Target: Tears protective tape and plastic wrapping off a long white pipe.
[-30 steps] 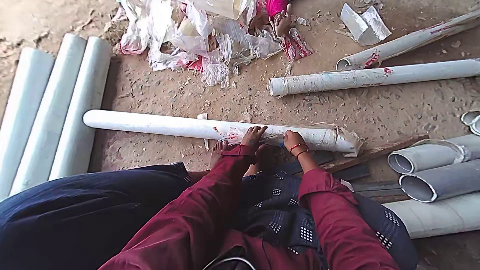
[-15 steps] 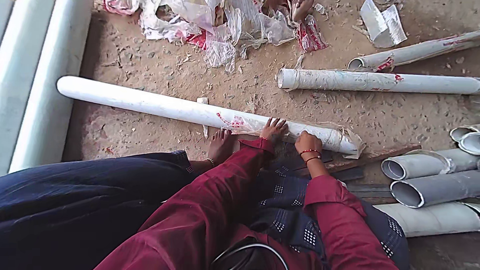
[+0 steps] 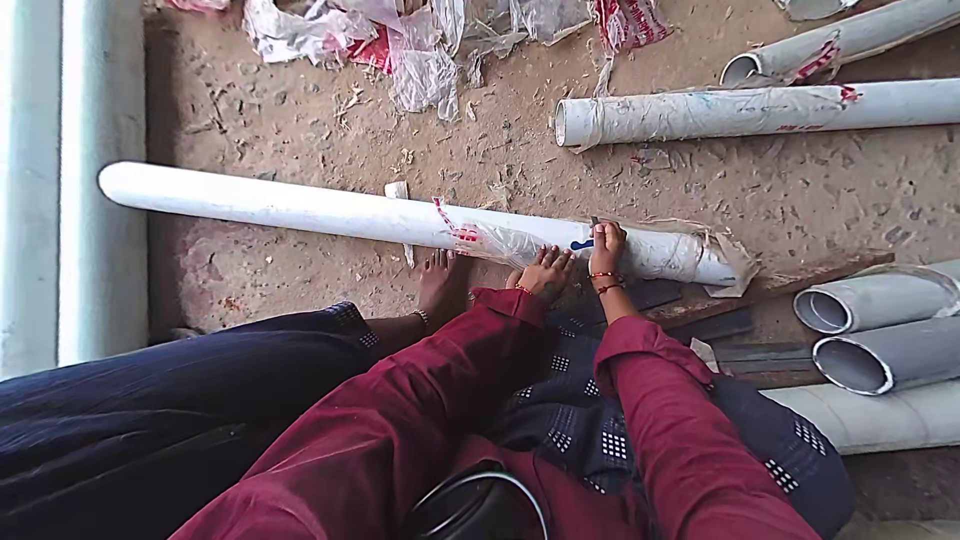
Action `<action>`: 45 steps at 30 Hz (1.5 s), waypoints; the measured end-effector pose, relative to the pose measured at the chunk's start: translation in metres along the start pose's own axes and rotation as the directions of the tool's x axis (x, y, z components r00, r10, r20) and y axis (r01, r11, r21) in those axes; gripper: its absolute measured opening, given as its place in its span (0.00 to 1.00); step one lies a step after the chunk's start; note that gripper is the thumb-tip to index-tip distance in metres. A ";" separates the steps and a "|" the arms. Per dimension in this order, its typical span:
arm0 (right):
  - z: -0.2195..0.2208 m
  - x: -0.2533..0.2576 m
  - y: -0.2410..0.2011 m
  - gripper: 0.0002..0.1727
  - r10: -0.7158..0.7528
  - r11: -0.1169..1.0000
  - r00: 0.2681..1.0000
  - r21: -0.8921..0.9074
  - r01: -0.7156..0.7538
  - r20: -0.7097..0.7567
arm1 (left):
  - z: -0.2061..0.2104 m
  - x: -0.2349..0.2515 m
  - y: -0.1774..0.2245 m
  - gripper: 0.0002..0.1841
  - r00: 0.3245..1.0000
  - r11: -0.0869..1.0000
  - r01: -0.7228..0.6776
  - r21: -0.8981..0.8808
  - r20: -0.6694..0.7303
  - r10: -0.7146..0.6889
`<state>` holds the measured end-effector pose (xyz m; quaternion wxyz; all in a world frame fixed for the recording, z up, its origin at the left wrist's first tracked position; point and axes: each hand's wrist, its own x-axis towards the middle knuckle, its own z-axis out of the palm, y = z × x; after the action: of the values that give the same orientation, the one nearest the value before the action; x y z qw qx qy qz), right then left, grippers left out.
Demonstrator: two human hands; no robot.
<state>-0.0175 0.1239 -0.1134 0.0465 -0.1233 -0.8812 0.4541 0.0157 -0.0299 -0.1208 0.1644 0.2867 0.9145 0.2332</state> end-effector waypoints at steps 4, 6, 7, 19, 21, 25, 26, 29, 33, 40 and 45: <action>-0.003 0.004 0.001 0.22 0.035 0.999 0.999 0.025 -0.035 0.022 | -0.011 -0.026 0.015 0.21 1.000 0.999 -0.004 -0.049 0.029 0.005; -0.008 0.007 -0.005 0.22 0.126 0.985 0.991 0.117 -0.130 0.037 | -0.011 -0.026 0.010 0.20 0.998 0.995 -0.047 -0.086 -0.040 0.044; -0.014 0.010 -0.011 0.22 0.195 0.963 0.980 0.184 -0.199 0.040 | -0.022 -0.025 0.014 0.22 1.000 0.992 -0.015 -0.124 -0.013 0.013; -0.063 0.001 -0.059 0.14 0.479 0.837 0.875 0.265 -0.479 0.071 | -0.059 -0.025 -0.038 0.42 0.974 0.964 0.182 0.195 -0.171 -0.149; -0.065 -0.003 -0.067 0.14 0.503 0.827 0.862 0.258 -0.500 0.059 | -0.061 -0.032 -0.063 0.34 0.961 0.949 0.197 0.246 -0.242 -0.136; -0.061 -0.010 -0.079 0.14 0.552 0.777 0.831 0.317 -0.544 0.073 | -0.090 -0.019 -0.064 0.18 0.966 0.969 0.198 0.145 -0.193 -0.169; -0.060 -0.011 -0.080 0.14 0.561 0.767 0.824 0.324 -0.554 0.083 | -0.103 -0.011 -0.061 0.17 0.971 0.967 0.221 0.122 -0.117 -0.207; -0.059 -0.010 -0.079 0.15 0.555 0.777 0.828 0.310 -0.548 0.074 | -0.130 0.008 -0.062 0.19 0.959 0.953 0.275 0.124 0.034 -0.281; -0.052 -0.005 -0.071 0.16 0.543 0.834 0.835 0.064 -0.549 0.087 | -0.150 0.046 -0.056 0.18 0.841 0.852 0.522 0.047 0.140 -0.523; -0.021 0.010 -0.059 0.19 0.389 0.864 0.912 -0.396 -0.313 0.130 | -0.131 0.063 -0.101 0.24 0.925 0.908 0.378 -0.180 0.122 -0.361; -0.009 0.017 -0.067 0.20 0.382 0.828 0.917 -0.483 -0.286 0.112 | -0.123 0.059 -0.100 0.18 0.915 0.889 0.403 -0.217 0.071 -0.397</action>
<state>-0.0435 0.0978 -0.0548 -0.1549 -0.2364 -0.9274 0.2452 -0.1288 -0.1075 -0.0801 0.2519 0.0744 0.9190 0.2939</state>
